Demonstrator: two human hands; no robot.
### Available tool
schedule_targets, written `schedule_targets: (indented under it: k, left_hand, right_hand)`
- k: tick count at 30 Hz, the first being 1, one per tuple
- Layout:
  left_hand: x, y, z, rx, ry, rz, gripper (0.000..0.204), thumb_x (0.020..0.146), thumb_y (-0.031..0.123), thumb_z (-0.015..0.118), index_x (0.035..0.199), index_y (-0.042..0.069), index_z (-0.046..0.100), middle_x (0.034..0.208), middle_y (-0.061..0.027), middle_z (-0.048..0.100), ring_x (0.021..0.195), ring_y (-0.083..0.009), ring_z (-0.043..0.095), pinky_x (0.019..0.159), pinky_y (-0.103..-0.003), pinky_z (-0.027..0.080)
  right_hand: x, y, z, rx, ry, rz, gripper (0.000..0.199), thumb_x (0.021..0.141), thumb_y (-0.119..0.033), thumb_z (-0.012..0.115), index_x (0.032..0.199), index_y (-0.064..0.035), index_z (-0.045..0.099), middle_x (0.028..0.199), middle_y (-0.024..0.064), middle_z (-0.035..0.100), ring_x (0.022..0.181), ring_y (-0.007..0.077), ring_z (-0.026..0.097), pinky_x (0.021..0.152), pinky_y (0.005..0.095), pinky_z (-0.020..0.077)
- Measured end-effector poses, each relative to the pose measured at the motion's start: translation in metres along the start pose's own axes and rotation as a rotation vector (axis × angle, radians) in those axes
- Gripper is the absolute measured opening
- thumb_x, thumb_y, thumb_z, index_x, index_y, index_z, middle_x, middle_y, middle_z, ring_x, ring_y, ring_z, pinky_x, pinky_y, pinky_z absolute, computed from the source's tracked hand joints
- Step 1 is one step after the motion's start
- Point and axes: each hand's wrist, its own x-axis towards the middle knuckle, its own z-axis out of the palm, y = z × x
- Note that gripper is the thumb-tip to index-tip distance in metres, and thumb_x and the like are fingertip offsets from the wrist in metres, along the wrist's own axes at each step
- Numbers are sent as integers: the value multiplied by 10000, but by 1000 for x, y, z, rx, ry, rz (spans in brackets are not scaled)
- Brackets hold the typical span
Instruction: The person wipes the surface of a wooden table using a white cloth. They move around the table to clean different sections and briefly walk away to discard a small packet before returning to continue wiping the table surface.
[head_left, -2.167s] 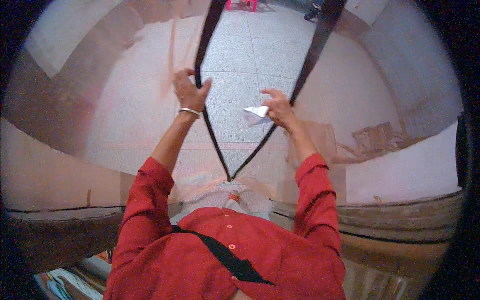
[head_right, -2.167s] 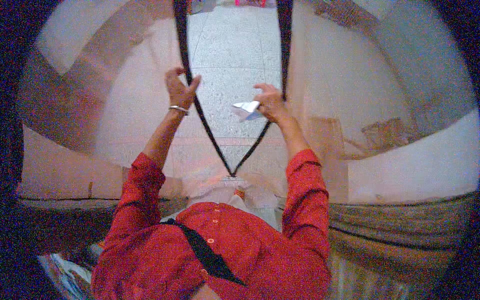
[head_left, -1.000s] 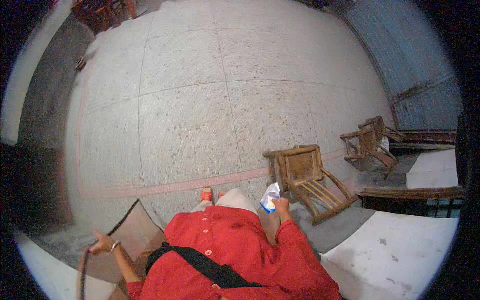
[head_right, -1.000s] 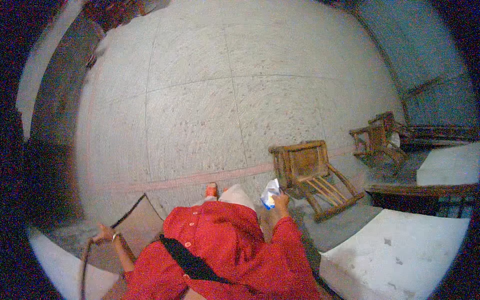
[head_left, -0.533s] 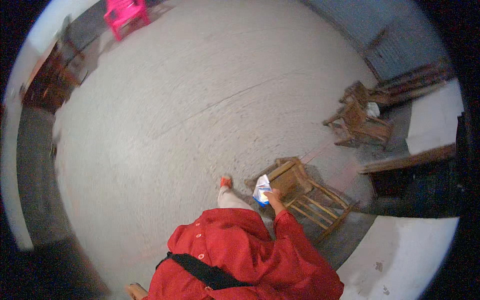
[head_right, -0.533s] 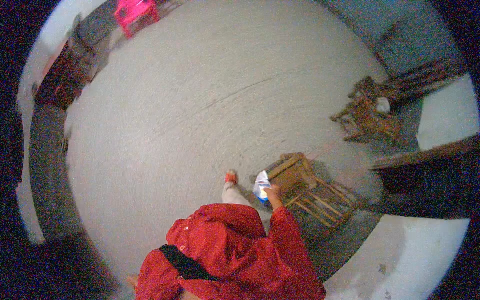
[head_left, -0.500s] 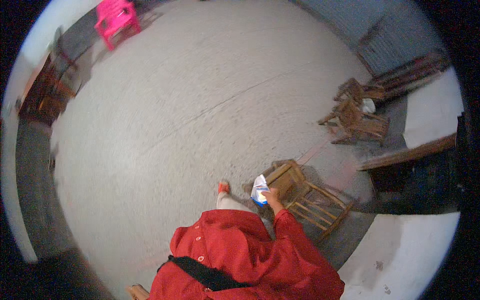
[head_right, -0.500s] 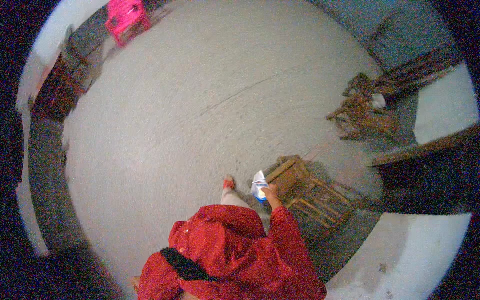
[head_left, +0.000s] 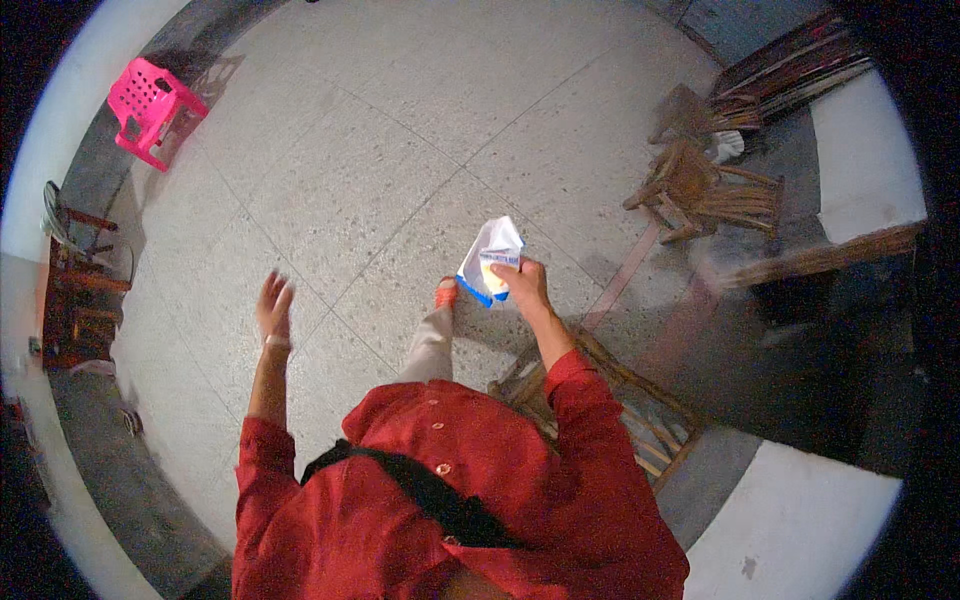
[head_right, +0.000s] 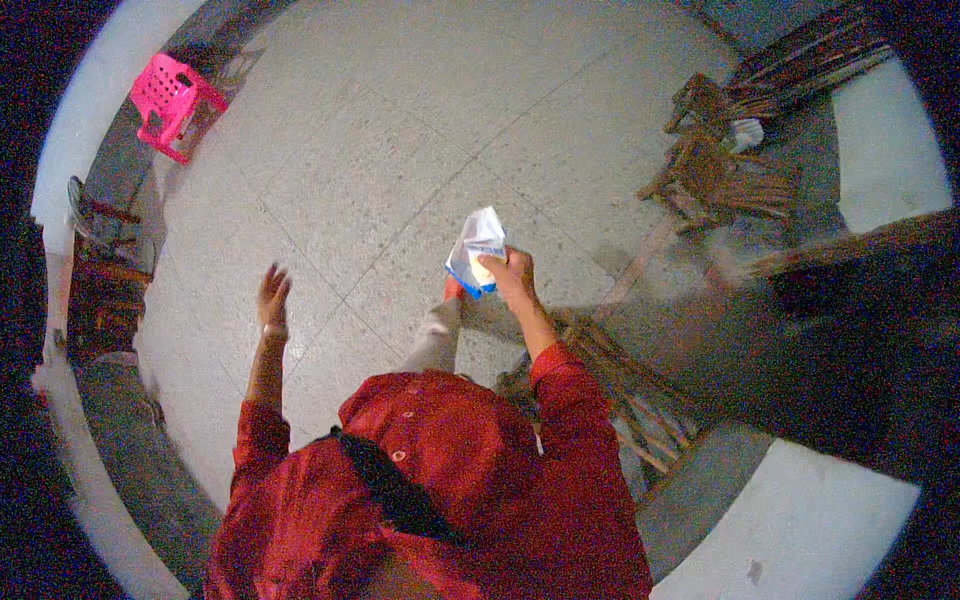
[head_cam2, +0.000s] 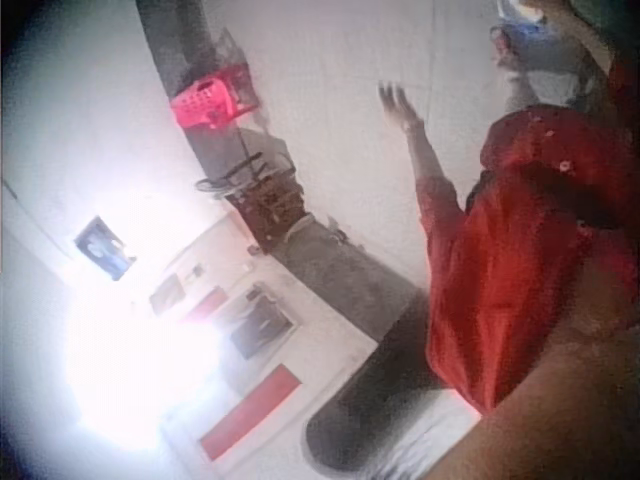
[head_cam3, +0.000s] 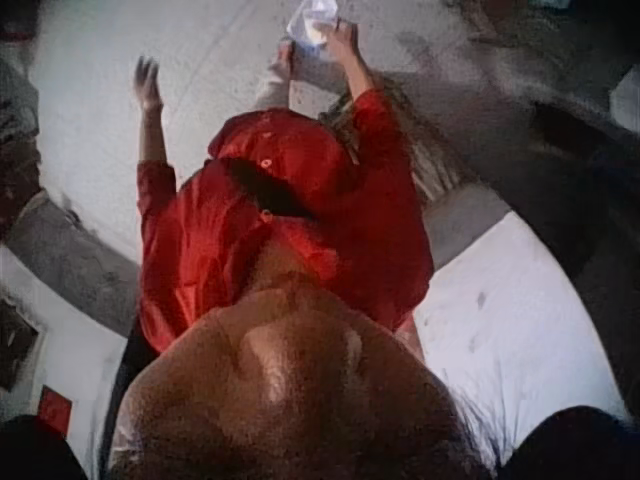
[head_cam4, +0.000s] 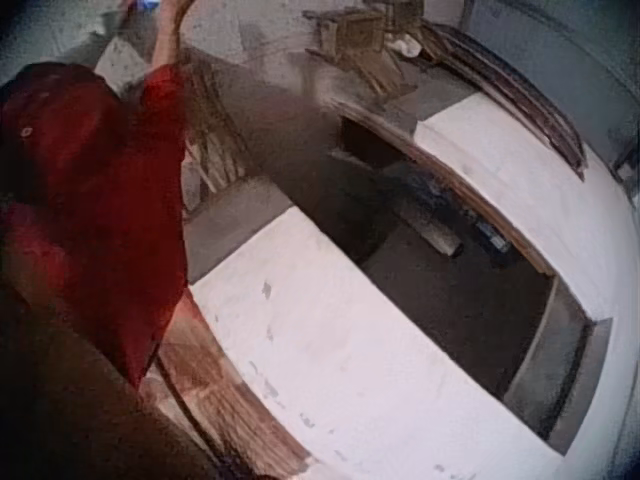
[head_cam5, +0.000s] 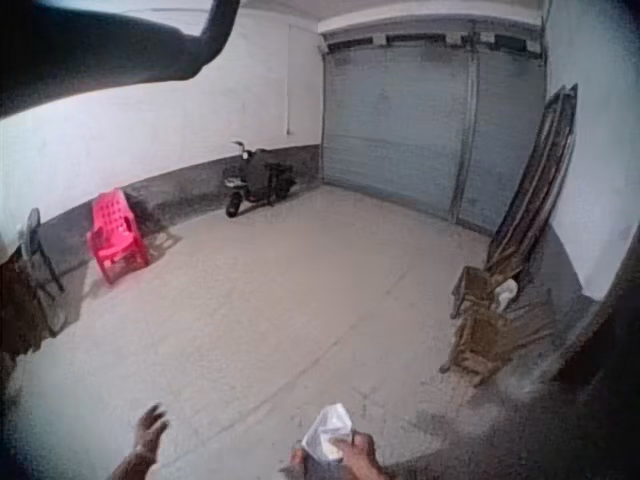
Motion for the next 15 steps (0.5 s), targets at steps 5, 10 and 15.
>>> schedule_targets:
  k: [5, 10, 15]
  left_hand:
    - [82, 143, 224, 437, -430, 308, 497, 809, 136, 655, 1279, 124, 492, 1223, -53, 561, 1181, -187, 479, 1028, -387, 322]
    - [106, 188, 393, 566, -881, 844, 549, 695, 237, 759, 1197, 134, 563, 1245, -44, 550, 1269, -317, 367, 1053, -447, 294]
    - [133, 191, 536, 768, -1181, 1175, 462, 687, 355, 727, 1103, 176, 636, 1172, 6, 591, 1312, -292, 289, 1079, -566, 154]
  right_hand:
    - [86, -79, -47, -250, 43, -85, 294, 717, -255, 679, 775, 27, 623, 639, 136, 613, 584, 206, 590, 554, 333, 463]
    - [125, -116, -100, -688, 176, -22, 250, 703, -245, 644, 776, -9, 610, 772, 189, 620, 735, 365, 611, 661, 436, 477]
    - [176, -130, -146, -769, 303, 28, 191, 704, -207, 639, 796, -42, 616, 821, 166, 621, 781, 353, 611, 697, 443, 482]
